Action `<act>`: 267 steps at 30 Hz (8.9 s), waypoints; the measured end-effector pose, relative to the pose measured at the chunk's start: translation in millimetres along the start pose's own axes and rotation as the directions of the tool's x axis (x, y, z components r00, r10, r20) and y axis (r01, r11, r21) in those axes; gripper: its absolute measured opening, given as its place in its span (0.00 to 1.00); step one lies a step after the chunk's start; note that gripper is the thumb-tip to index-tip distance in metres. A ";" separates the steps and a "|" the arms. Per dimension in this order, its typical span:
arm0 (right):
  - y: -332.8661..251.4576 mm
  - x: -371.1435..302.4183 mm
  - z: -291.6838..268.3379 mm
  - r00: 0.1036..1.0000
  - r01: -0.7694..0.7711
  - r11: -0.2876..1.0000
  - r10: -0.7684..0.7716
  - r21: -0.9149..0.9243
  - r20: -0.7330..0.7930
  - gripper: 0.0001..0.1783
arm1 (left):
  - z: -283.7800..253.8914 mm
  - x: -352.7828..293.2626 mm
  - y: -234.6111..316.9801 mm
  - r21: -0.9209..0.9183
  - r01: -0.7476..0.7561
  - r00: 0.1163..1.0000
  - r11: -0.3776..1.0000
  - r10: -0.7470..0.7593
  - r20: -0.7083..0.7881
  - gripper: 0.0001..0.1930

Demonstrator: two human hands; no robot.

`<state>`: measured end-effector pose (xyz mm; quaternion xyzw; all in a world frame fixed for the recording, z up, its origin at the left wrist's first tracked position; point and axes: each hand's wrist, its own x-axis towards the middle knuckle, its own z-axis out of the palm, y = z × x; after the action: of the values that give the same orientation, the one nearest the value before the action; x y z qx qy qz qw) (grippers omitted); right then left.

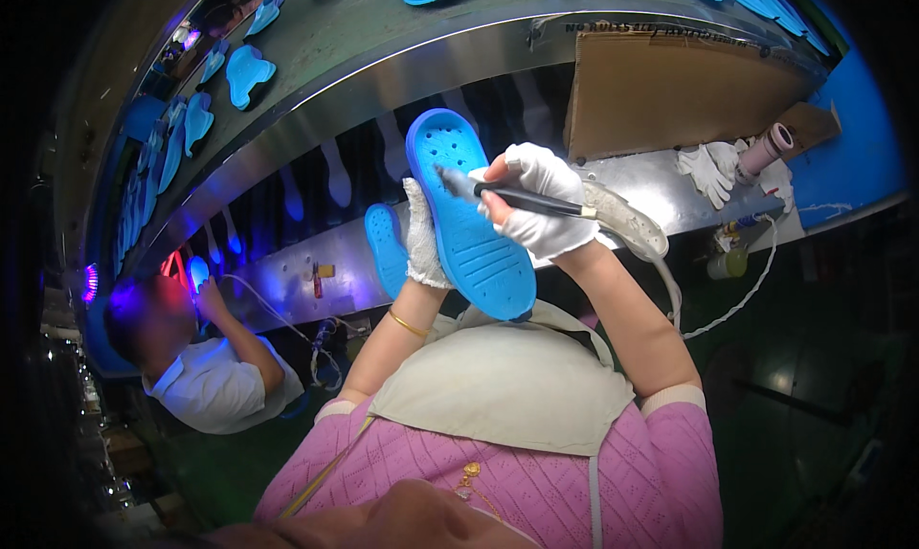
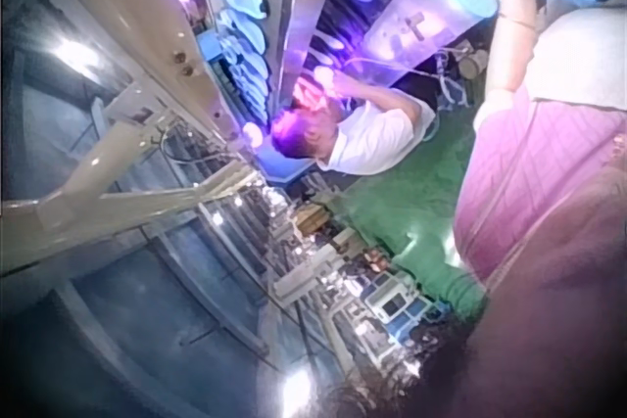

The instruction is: The person takes shoe soles from a conveyor belt, applies adhesive across each sole using a brush applicator tool, and sets them on the workbench.

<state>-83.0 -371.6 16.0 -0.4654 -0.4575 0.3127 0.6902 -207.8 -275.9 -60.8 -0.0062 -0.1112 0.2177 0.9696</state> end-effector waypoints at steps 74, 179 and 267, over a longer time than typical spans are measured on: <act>-12.2 -1.9 12.0 0.885 0.360 0.878 -0.215 -0.314 0.413 0.11 | 85.8 34.0 56.1 0.537 0.253 0.965 0.805 -0.169 -0.201 0.35; -10.8 6.6 -3.8 0.992 -0.123 0.992 0.121 -0.042 -0.031 0.11 | 120.2 -1.6 118.8 0.607 -0.033 0.999 0.794 0.045 -0.004 0.31; -26.4 4.5 15.8 0.895 -0.010 0.894 0.208 -0.448 0.395 0.08 | 96.0 43.9 83.9 0.933 0.264 0.964 0.243 -0.077 -0.253 0.45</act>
<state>-95.7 -371.9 44.3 -0.5518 -0.6297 0.3371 0.4305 -225.4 -184.9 37.2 0.5777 0.1188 0.1323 0.7966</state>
